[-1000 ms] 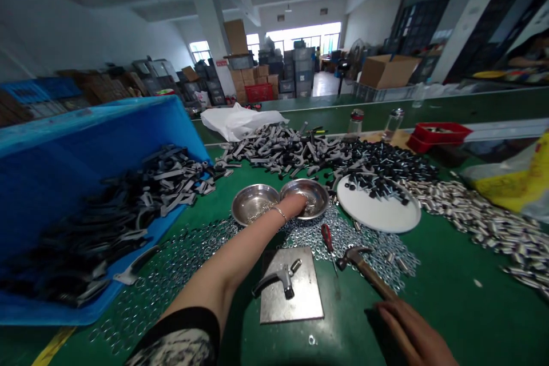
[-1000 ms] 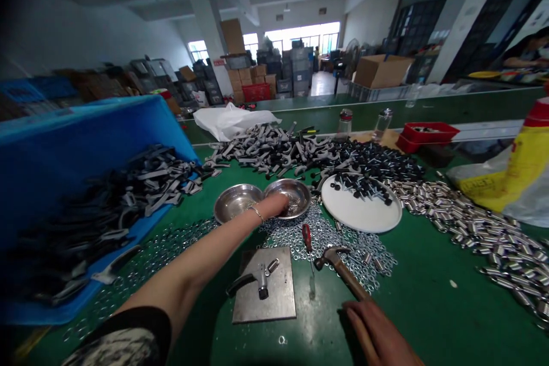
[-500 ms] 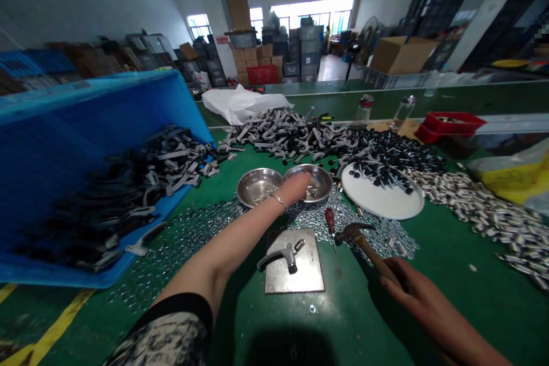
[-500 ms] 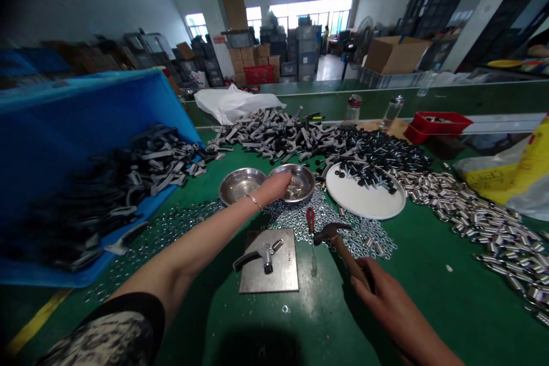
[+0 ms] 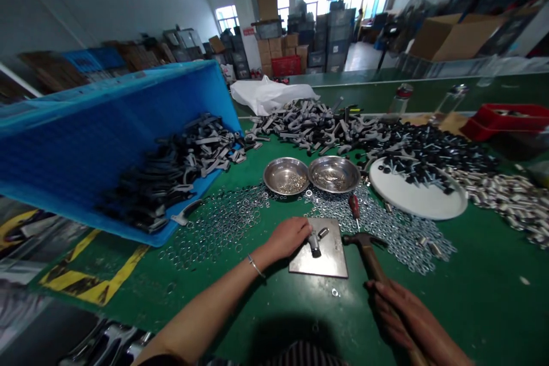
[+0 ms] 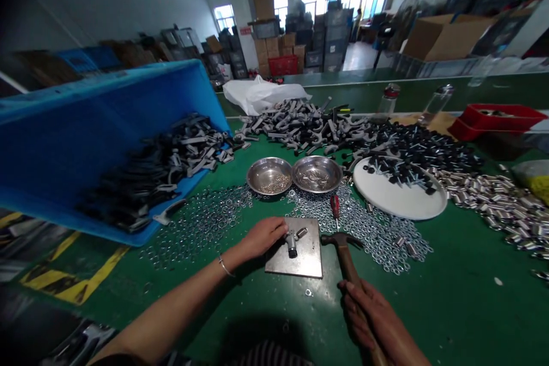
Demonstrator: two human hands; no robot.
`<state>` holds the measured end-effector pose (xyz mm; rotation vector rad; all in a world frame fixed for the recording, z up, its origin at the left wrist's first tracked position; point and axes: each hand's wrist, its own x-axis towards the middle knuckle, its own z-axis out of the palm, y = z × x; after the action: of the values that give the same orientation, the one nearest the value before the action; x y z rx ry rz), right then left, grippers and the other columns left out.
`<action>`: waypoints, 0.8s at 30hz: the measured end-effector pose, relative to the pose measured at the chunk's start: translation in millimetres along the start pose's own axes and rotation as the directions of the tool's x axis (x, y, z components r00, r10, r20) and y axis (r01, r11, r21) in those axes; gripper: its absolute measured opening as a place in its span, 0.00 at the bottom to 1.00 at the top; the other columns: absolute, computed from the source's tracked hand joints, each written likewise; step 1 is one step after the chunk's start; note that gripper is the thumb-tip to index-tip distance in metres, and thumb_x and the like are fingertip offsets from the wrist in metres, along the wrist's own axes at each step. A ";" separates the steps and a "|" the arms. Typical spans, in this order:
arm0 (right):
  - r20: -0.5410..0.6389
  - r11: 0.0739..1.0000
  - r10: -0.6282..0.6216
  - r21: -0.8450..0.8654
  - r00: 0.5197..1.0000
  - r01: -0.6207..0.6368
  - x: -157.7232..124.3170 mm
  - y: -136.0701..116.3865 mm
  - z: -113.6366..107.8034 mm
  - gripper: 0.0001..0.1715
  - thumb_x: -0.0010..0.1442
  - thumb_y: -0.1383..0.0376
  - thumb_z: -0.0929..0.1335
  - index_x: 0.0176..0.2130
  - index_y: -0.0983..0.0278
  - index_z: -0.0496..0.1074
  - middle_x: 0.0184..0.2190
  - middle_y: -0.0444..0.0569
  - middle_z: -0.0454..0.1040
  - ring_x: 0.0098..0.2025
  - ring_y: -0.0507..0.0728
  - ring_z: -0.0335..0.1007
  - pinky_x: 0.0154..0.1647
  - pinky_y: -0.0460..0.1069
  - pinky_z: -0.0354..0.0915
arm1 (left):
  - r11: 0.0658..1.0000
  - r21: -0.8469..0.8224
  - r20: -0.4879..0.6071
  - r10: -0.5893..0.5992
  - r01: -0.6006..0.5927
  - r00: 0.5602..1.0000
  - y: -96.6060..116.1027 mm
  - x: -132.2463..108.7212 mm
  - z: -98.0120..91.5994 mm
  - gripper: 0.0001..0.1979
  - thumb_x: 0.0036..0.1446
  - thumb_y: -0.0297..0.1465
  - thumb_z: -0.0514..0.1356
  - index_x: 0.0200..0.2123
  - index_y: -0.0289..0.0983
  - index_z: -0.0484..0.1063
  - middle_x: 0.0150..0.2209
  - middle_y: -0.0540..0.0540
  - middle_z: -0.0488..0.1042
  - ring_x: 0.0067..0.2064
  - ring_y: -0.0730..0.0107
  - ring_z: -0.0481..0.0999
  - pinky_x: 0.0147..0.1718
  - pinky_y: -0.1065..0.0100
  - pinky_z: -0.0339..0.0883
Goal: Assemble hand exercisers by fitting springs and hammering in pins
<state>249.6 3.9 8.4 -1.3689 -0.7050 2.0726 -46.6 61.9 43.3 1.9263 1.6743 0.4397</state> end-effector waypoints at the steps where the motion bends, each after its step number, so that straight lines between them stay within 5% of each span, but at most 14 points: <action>1: -0.011 1.000 -0.012 -0.006 1.000 0.012 -0.9 -1.2 1.2 0.27 0.51 0.50 0.77 0.40 0.62 0.67 0.20 0.33 0.56 0.15 0.42 0.42 0.11 0.38 0.44 | 1.000 0.004 0.061 -0.011 0.010 0.998 0.3 2.8 -3.6 0.17 0.67 0.35 0.48 0.34 0.35 0.73 0.35 0.45 0.76 0.36 0.66 0.73 0.34 0.69 0.61; 7: -0.024 0.997 -0.075 -0.019 0.997 0.075 -1.1 6.6 2.2 0.22 0.55 0.51 0.75 0.39 0.61 0.66 0.20 0.34 0.59 0.15 0.42 0.41 0.11 0.38 0.45 | 0.998 0.054 0.279 -0.032 0.018 0.960 -0.4 29.7 -15.8 0.15 0.61 0.32 0.52 0.29 0.35 0.76 0.28 0.48 0.75 0.29 0.70 0.71 0.27 0.71 0.58; 15: 0.012 0.997 -0.080 -0.024 0.997 0.080 0.1 6.1 -0.2 0.19 0.60 0.50 0.72 0.38 0.62 0.66 0.20 0.34 0.58 0.15 0.42 0.43 0.13 0.38 0.45 | 0.973 0.217 0.399 -0.015 -0.078 0.917 4.5 49.3 -15.9 0.13 0.59 0.31 0.55 0.27 0.35 0.77 0.30 0.46 0.77 0.31 0.69 0.73 0.28 0.70 0.59; 21: 0.000 0.996 -0.077 -0.044 0.997 0.077 0.0 7.7 3.8 0.22 0.58 0.48 0.72 0.39 0.61 0.66 0.18 0.33 0.58 0.14 0.42 0.43 0.13 0.39 0.44 | 0.916 0.372 0.411 -0.019 -0.149 0.911 20.8 56.8 -15.5 0.12 0.59 0.34 0.57 0.31 0.36 0.78 0.35 0.40 0.79 0.38 0.56 0.78 0.35 0.64 0.65; 24: -0.052 0.976 -0.124 -0.184 0.991 0.113 -3.0 5.4 -0.3 0.26 0.58 0.43 0.70 0.44 0.59 0.65 0.18 0.33 0.58 0.13 0.45 0.46 0.12 0.40 0.45 | 0.886 0.422 0.391 0.012 -0.191 0.920 29.7 54.5 -23.4 0.16 0.57 0.43 0.62 0.36 0.35 0.77 0.39 0.35 0.79 0.44 0.47 0.77 0.44 0.57 0.65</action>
<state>250.0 -2.0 6.5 -1.4462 -0.9436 1.9023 -26.8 117.4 73.8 2.2571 1.5057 -0.3133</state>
